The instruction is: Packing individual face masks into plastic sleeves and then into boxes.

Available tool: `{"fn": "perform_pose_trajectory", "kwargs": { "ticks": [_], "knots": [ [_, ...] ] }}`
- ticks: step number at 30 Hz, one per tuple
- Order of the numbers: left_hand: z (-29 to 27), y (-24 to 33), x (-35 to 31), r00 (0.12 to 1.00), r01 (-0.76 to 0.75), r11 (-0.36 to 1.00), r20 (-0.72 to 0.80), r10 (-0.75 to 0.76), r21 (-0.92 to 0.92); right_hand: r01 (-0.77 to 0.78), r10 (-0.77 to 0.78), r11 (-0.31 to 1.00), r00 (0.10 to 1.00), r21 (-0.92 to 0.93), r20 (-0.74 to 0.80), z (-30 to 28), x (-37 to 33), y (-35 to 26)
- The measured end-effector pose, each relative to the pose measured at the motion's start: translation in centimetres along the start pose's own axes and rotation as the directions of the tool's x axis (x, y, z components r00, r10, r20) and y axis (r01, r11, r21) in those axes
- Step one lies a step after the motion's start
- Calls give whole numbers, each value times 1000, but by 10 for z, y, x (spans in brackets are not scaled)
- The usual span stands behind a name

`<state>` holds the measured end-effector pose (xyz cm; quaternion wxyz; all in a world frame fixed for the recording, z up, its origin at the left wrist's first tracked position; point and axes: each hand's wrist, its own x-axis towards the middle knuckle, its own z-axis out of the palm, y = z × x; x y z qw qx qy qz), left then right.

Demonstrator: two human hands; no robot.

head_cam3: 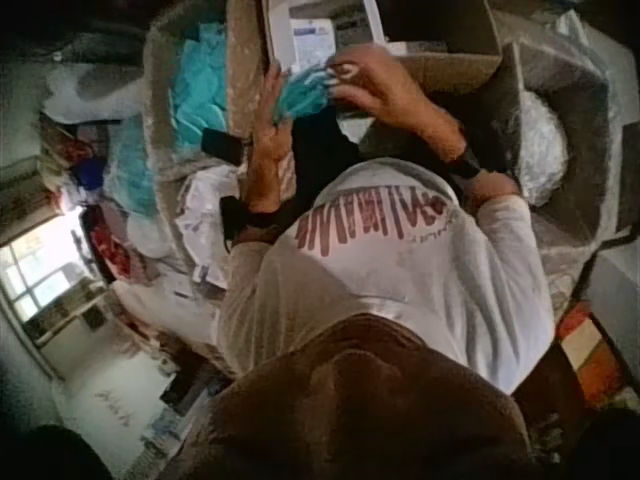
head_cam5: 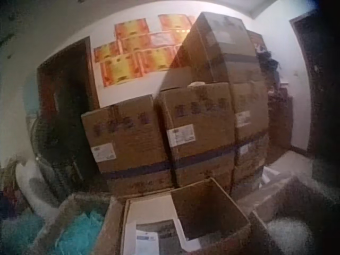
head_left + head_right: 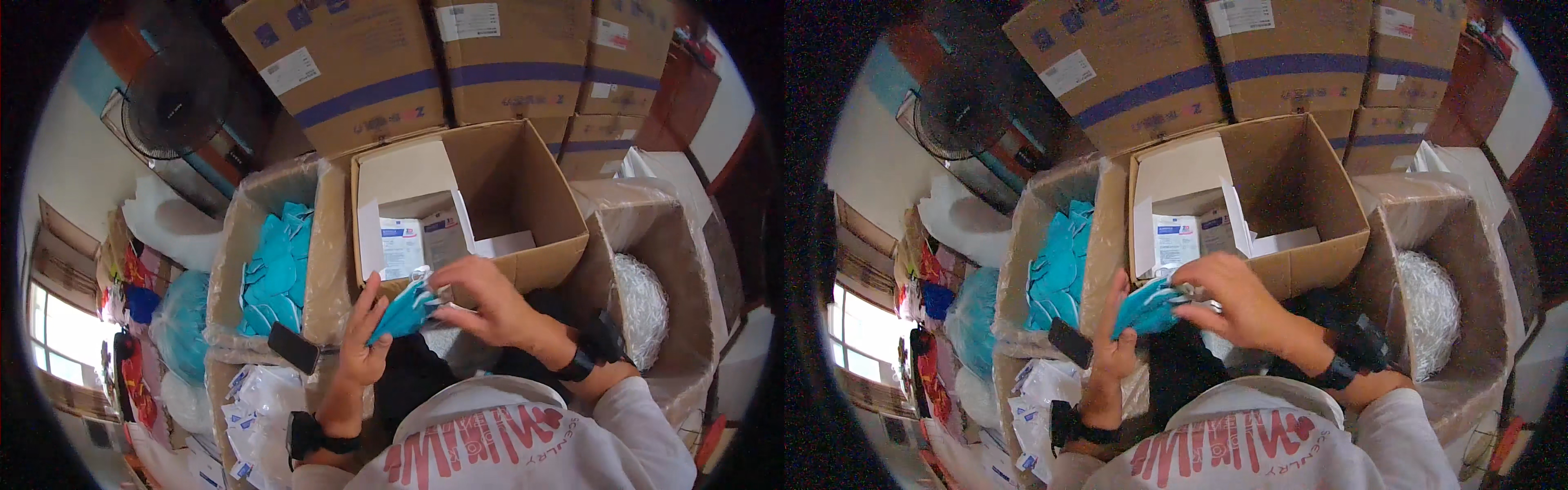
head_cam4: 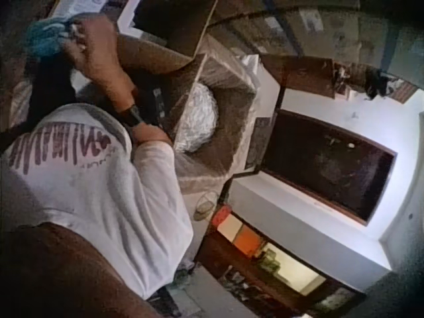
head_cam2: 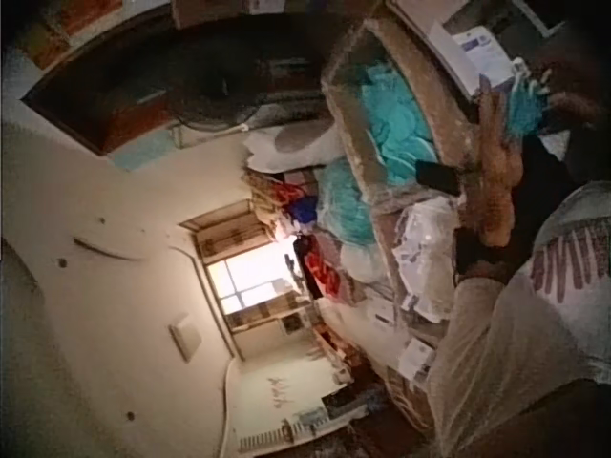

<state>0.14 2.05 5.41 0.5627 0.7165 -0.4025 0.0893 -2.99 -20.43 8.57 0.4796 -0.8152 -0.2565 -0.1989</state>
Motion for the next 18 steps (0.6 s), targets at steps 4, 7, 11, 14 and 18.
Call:
{"fn": "perform_pose_trajectory", "kwargs": {
  "ticks": [4, 7, 11, 14, 18],
  "knots": [
    [-7, 1, 0, 998, -65, 972, 7, 65, 225, 104, -96, 993, 987, -49, 132, 13, 5, -12],
    [-16, -7, 4, 988, -150, 934, 9, 155, 325, 207, -194, 971, 974, -121, 116, 19, 4, -21],
    [-13, -9, 3, 991, -119, 959, -27, 130, 258, 132, -124, 990, 983, -48, 137, 39, -6, -22],
    [-14, -2, -1, 987, 101, 995, -131, -96, 27, -50, 60, 998, 935, -37, 350, 40, -12, -14],
    [-34, -13, -27, 923, 226, 928, -241, -302, -297, -107, 98, 994, 783, -22, 615, 15, -34, 6]
  ]
}}
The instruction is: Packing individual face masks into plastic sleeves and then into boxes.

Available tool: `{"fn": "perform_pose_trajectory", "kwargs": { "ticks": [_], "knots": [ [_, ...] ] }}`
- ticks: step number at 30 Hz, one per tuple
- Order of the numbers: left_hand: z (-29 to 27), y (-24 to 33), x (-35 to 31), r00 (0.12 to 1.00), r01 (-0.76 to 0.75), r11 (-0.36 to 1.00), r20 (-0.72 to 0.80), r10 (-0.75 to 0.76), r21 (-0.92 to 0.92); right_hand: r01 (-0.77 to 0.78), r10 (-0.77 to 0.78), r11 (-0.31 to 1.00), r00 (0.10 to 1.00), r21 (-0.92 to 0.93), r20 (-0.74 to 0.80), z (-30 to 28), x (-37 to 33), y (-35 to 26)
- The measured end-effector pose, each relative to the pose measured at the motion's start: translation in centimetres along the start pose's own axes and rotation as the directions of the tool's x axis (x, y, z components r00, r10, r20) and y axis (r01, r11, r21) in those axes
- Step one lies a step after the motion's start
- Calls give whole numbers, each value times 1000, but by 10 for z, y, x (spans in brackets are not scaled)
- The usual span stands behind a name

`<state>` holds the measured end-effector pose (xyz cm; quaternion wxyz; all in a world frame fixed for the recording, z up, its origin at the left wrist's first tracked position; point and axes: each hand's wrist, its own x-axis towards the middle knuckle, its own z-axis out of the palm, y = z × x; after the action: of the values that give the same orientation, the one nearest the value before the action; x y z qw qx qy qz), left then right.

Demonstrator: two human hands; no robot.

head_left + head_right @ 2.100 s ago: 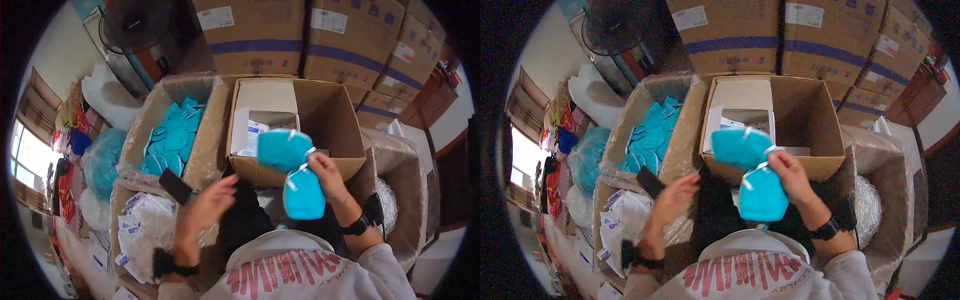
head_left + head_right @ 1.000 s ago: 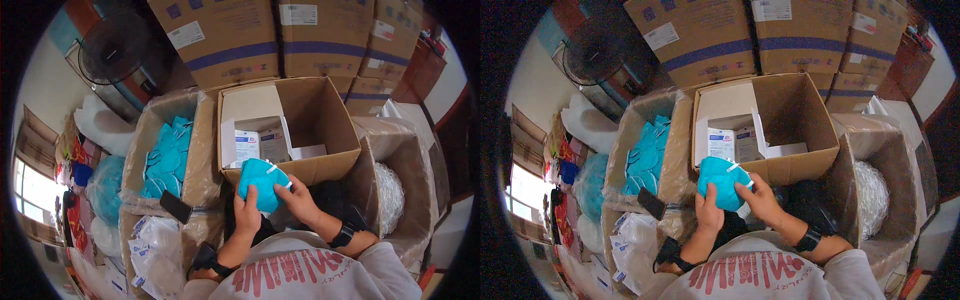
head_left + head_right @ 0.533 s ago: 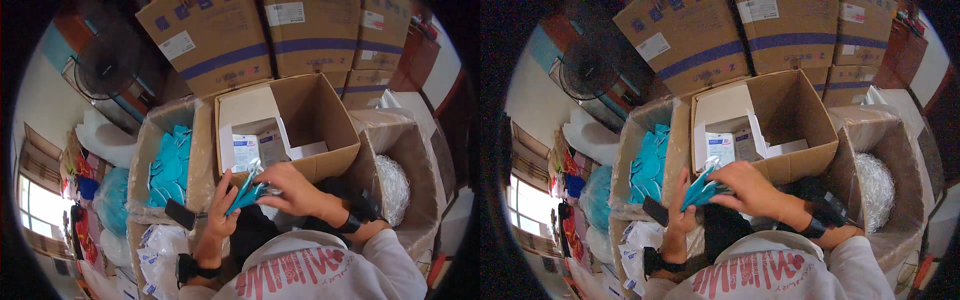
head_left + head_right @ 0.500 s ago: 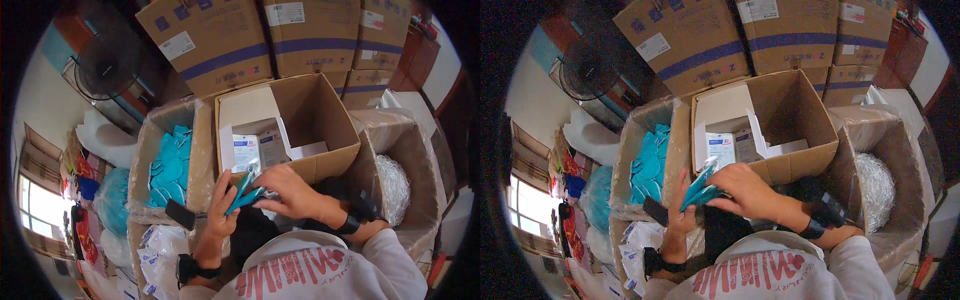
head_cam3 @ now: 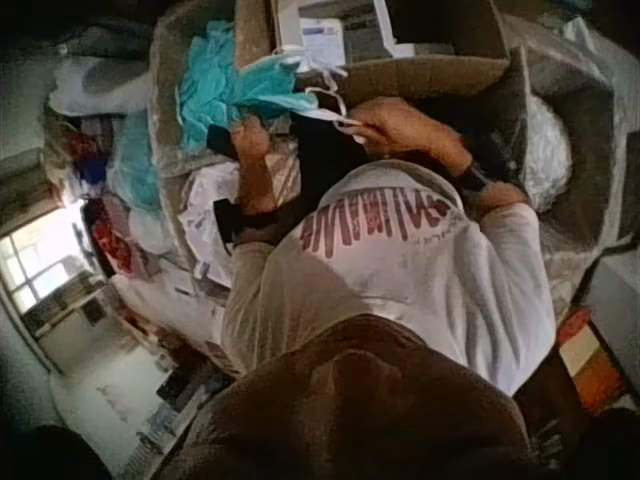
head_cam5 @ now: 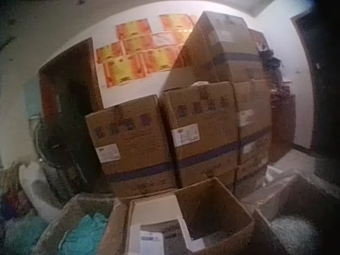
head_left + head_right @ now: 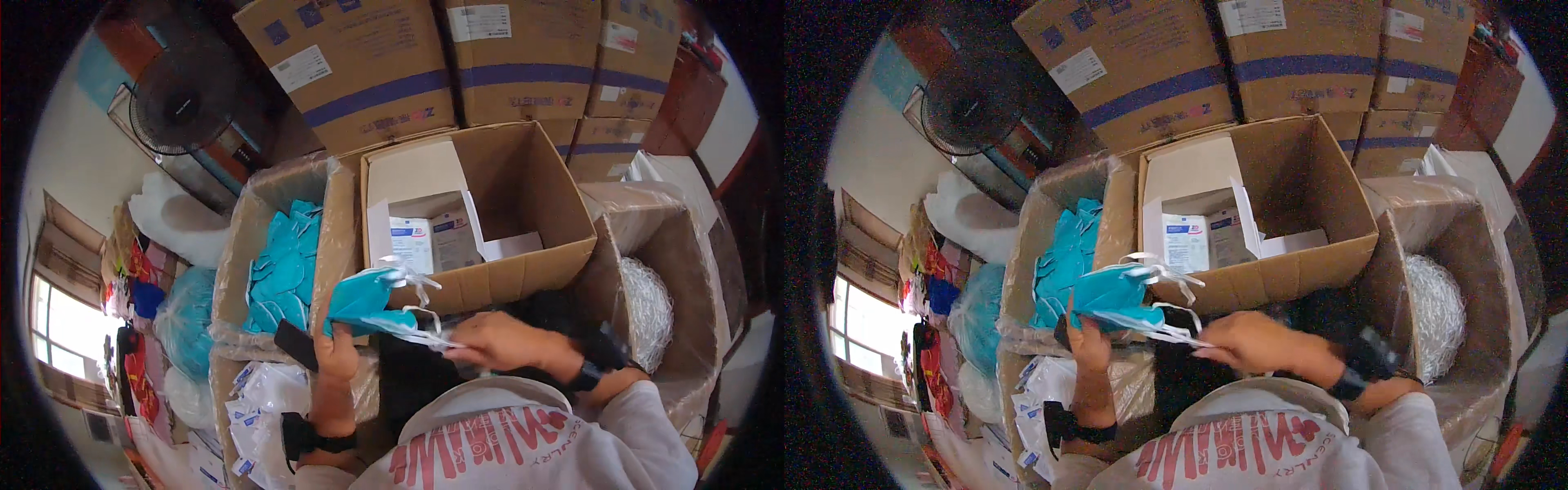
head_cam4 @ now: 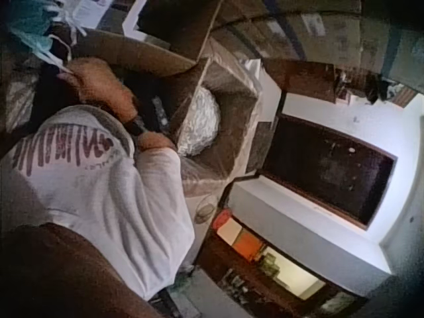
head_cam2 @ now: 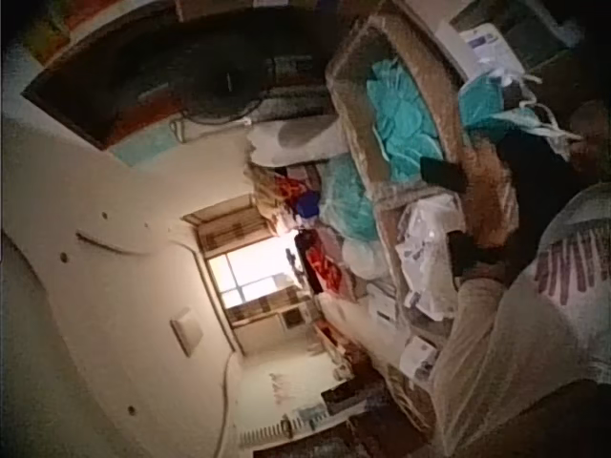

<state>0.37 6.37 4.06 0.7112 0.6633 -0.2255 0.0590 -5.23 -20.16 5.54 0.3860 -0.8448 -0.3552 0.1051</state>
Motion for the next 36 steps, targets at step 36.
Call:
{"fn": "perform_pose_trajectory", "kwargs": {
  "ticks": [36],
  "knots": [
    [-1, 15, 70, 990, 138, 778, -104, -93, 613, -395, 382, 423, 894, 816, 234, -20, -15, 26]
  ]
}}
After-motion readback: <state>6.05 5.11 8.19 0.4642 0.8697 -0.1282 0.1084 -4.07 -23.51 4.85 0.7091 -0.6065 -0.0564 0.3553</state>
